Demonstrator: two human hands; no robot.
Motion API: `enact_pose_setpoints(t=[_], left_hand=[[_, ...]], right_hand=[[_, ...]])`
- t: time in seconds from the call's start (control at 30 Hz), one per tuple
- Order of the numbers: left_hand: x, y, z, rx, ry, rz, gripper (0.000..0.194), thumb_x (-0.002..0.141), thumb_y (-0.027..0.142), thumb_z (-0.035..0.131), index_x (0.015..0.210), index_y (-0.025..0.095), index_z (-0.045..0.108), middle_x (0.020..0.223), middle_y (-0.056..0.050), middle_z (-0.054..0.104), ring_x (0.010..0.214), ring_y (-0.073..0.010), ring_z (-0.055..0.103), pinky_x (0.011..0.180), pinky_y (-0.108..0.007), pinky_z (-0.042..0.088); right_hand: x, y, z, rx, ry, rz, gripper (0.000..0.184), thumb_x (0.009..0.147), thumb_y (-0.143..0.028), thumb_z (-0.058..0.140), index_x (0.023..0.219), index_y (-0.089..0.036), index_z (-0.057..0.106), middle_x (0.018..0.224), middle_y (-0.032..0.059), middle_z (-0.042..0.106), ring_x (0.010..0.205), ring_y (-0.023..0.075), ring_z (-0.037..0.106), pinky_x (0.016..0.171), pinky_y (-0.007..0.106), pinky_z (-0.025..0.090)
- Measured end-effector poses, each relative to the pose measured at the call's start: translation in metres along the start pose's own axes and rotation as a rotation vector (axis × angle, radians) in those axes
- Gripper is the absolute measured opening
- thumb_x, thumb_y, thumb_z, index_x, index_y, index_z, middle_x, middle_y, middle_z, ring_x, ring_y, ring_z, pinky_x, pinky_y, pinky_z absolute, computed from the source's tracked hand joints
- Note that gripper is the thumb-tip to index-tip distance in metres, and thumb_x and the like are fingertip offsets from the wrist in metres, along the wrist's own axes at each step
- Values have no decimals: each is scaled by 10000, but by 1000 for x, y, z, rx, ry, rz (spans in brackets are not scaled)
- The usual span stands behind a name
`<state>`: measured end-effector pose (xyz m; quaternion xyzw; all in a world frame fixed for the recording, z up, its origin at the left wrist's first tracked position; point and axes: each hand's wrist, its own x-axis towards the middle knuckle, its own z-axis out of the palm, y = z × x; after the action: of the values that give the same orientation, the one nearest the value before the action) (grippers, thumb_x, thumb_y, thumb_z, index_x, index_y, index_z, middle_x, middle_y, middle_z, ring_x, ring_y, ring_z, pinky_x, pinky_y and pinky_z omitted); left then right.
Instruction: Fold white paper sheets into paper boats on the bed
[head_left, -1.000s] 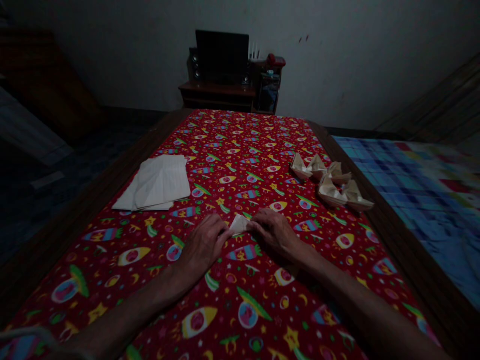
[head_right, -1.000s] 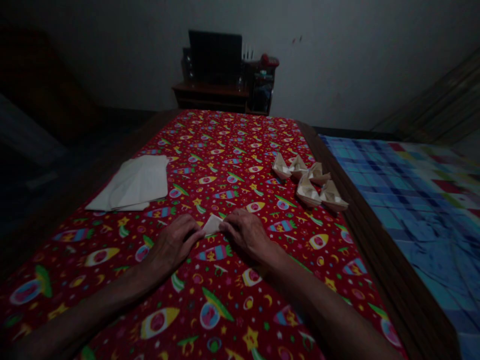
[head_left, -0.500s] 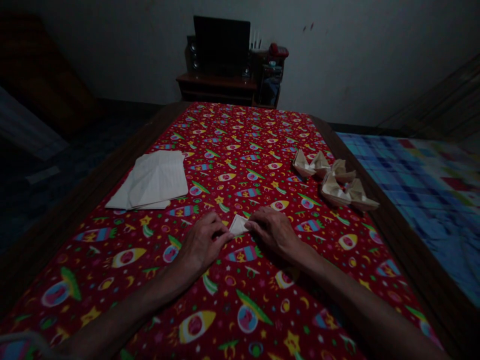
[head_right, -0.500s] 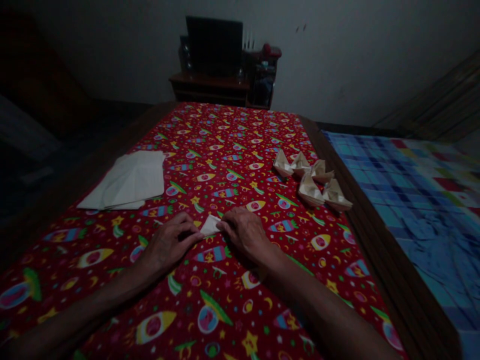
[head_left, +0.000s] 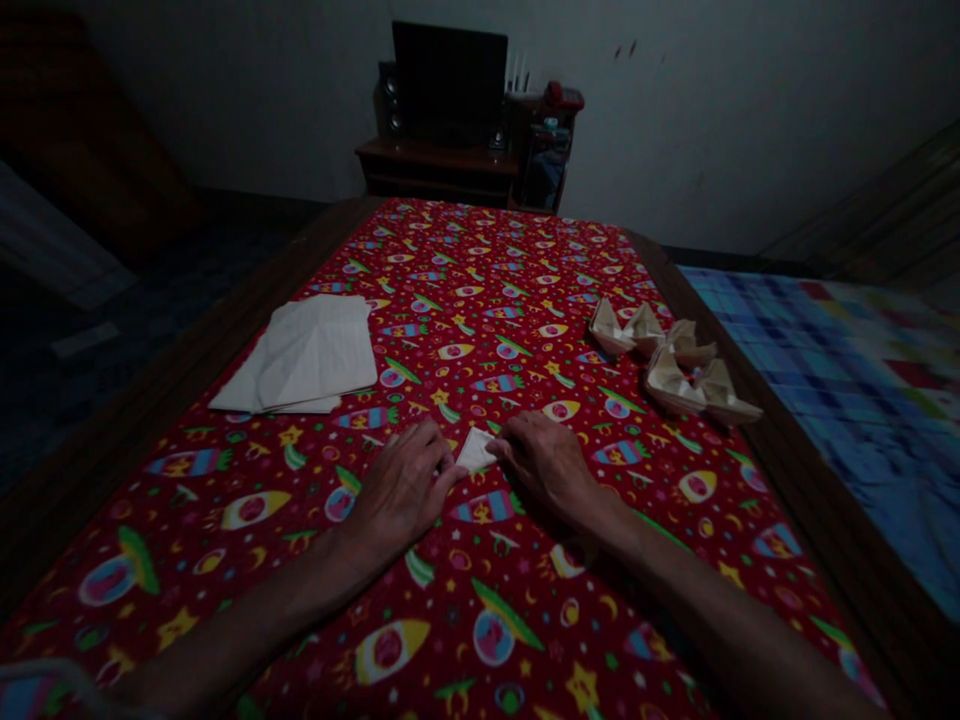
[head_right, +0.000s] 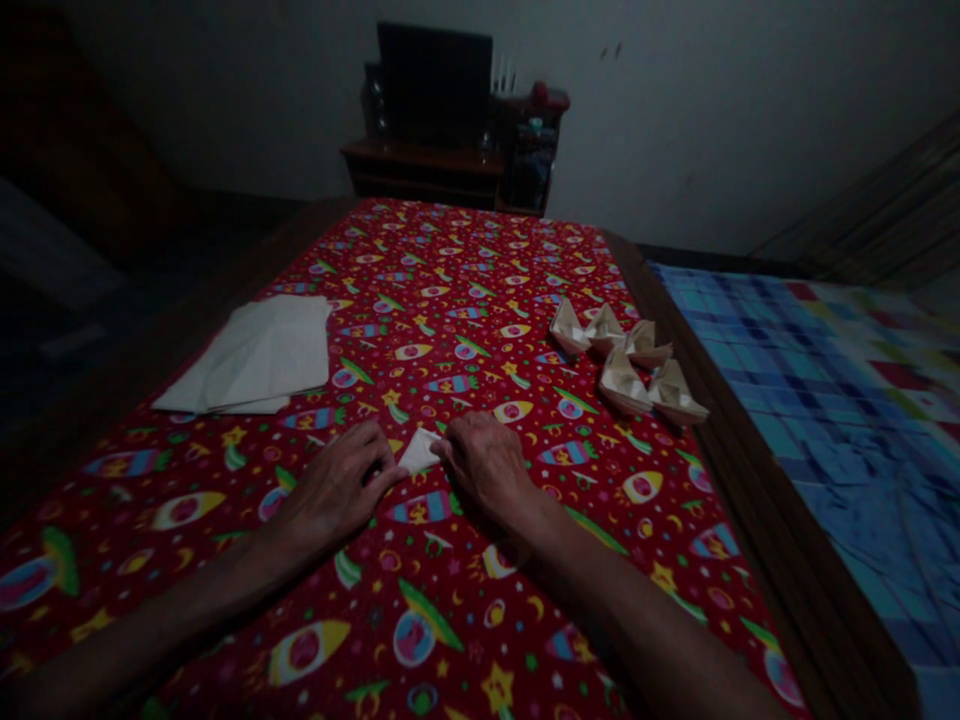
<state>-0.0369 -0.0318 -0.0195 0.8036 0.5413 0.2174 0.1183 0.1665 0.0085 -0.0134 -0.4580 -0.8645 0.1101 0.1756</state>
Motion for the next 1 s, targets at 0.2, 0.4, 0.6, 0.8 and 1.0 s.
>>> enact_pose_setpoints(t=[0.2,0.4,0.6,0.8,1.0], left_hand=[[-1,4,-3,9,9,3,95,851,250,573,839,172,521,866,-32,540,822,-201,523,716,-346,422],[-2,4,-1,90,39,211,380,903,167,474,1278,223,449,1257,-59,534,1142,-238,458,929,-407,400],[-9,11,4,202,-11,333,372,935,163,394,1304,146,441,1357,-64,501,1317,-231,344,1084,-473,245],[-13,13,0,209,-67,317,402,946,271,403,1339,187,409,1403,-48,449,1352,-226,297,1108,-477,215],[-10,9,-6,243,-89,326,390,945,322,406,1330,263,429,1388,-14,469,1325,-223,347,1096,-471,231]], right_hand=[[0,-2,1,-33,-13,16,232,917,-337,484,790,-167,579,775,41,580,721,158,504,623,252,308],[1,-2,3,-70,28,-3,245,920,-334,477,756,-168,553,731,36,558,683,157,479,600,251,292],[0,-2,4,-55,53,-14,233,914,-321,484,745,-169,530,728,35,551,662,152,462,585,256,286],[0,-2,5,21,97,-14,182,908,-290,482,781,-169,531,774,48,552,717,162,471,640,260,339],[-3,0,2,61,104,-26,155,906,-278,483,791,-183,524,804,49,547,735,165,469,640,261,348]])
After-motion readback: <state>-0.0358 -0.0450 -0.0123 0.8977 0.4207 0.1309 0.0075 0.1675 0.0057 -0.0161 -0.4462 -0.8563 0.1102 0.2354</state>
